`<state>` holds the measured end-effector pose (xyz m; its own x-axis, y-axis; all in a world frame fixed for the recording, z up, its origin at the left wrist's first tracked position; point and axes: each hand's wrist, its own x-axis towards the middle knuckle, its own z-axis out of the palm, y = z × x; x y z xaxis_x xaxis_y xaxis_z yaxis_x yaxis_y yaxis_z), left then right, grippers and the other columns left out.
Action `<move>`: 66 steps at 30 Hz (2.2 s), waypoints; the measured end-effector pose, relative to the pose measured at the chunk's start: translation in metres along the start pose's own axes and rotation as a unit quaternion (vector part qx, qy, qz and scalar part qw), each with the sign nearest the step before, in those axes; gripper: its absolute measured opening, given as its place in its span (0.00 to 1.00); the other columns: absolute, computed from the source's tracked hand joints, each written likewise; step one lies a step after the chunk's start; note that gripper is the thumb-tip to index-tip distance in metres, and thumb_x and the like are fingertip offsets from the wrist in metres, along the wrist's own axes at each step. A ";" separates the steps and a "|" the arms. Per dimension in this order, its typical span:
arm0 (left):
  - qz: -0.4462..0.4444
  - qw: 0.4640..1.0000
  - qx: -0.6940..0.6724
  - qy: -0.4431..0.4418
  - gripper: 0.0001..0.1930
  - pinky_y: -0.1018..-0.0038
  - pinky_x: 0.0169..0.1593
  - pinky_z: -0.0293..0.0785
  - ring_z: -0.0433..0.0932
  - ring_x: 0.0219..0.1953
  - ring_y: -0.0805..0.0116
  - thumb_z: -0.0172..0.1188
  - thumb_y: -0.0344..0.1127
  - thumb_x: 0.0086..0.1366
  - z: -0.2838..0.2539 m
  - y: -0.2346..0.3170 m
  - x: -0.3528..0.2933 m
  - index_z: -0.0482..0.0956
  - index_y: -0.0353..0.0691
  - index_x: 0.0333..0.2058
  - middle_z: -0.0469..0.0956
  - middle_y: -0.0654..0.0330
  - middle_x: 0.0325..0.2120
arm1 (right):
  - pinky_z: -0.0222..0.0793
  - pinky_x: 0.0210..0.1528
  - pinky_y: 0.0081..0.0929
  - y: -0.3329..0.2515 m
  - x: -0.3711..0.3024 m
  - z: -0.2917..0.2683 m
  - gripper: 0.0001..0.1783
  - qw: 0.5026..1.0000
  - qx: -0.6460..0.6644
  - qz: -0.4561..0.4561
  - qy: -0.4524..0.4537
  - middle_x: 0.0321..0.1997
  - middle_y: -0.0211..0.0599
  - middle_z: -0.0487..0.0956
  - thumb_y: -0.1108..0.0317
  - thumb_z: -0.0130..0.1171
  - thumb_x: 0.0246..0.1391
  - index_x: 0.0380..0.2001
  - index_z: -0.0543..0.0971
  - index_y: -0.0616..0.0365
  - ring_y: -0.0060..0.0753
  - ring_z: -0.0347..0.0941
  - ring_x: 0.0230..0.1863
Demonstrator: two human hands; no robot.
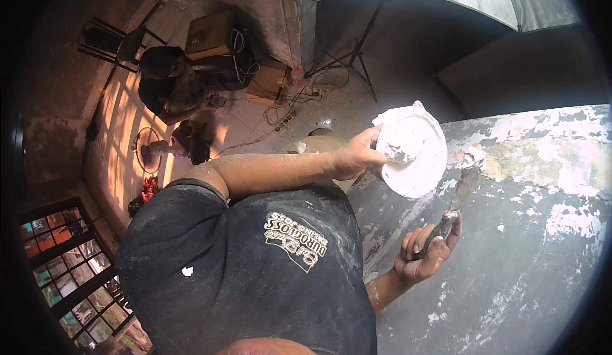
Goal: The person mixes a white compound in a small container using a putty knife, then applies it to a damaged wall section. They scrape and smooth the compound over the wall surface to fill imperfections.
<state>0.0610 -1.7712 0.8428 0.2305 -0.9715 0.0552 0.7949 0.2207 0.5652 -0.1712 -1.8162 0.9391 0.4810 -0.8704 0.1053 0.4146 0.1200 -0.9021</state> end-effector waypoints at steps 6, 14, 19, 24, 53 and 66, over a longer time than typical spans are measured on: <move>0.015 1.000 -0.002 0.006 0.38 0.69 0.56 0.84 0.81 0.59 0.66 0.57 0.21 0.62 0.001 0.003 0.001 0.61 0.34 0.72 0.78 0.54 0.60 | 0.48 0.14 0.14 0.004 0.003 -0.003 0.33 0.999 -0.020 0.005 -0.025 0.20 0.25 0.60 0.64 0.52 0.74 0.76 0.57 0.60 0.12 0.48 0.15; 0.008 1.000 -0.001 0.010 0.37 0.70 0.48 0.88 0.83 0.55 0.67 0.57 0.22 0.62 0.003 0.005 0.001 0.61 0.34 0.71 0.78 0.55 0.59 | 0.49 0.13 0.14 0.004 0.002 0.001 0.38 1.000 -0.003 0.007 0.003 0.19 0.29 0.63 0.66 0.59 0.70 0.76 0.55 0.62 0.13 0.50 0.14; 0.017 1.000 -0.003 0.020 0.38 0.69 0.47 0.89 0.83 0.55 0.66 0.54 0.20 0.60 0.003 0.005 0.002 0.60 0.34 0.71 0.78 0.54 0.58 | 0.48 0.15 0.14 0.005 0.002 0.004 0.34 0.999 -0.040 0.010 -0.004 0.20 0.24 0.60 0.65 0.53 0.72 0.76 0.57 0.59 0.12 0.49 0.15; 0.022 1.000 -0.008 0.021 0.39 0.68 0.47 0.89 0.82 0.56 0.65 0.53 0.19 0.59 0.002 0.007 0.002 0.59 0.34 0.71 0.77 0.54 0.58 | 0.49 0.16 0.14 0.009 0.003 0.006 0.35 0.999 -0.037 0.011 -0.008 0.20 0.24 0.60 0.64 0.54 0.72 0.76 0.57 0.58 0.12 0.49 0.16; 0.011 1.000 -0.010 0.013 0.36 0.71 0.56 0.82 0.81 0.58 0.68 0.58 0.21 0.64 -0.015 0.034 0.002 0.61 0.34 0.71 0.78 0.55 0.60 | 0.48 0.14 0.15 0.024 0.021 0.041 0.37 0.999 -0.013 0.022 0.022 0.18 0.27 0.62 0.67 0.59 0.69 0.75 0.56 0.61 0.14 0.50 0.14; 0.017 0.999 -0.017 0.031 0.33 0.66 0.57 0.84 0.82 0.57 0.65 0.62 0.23 0.63 -0.020 0.040 0.004 0.65 0.36 0.67 0.80 0.55 0.56 | 0.48 0.16 0.13 0.028 0.025 0.045 0.34 0.998 -0.053 0.037 -0.007 0.21 0.24 0.61 0.63 0.55 0.72 0.76 0.59 0.57 0.12 0.51 0.17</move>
<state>0.1047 -1.7642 0.8487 0.2922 -0.9561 0.0223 0.8040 0.2582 0.5356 -0.1130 -1.8134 0.9349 0.5181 -0.8543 0.0413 0.2936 0.1322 -0.9467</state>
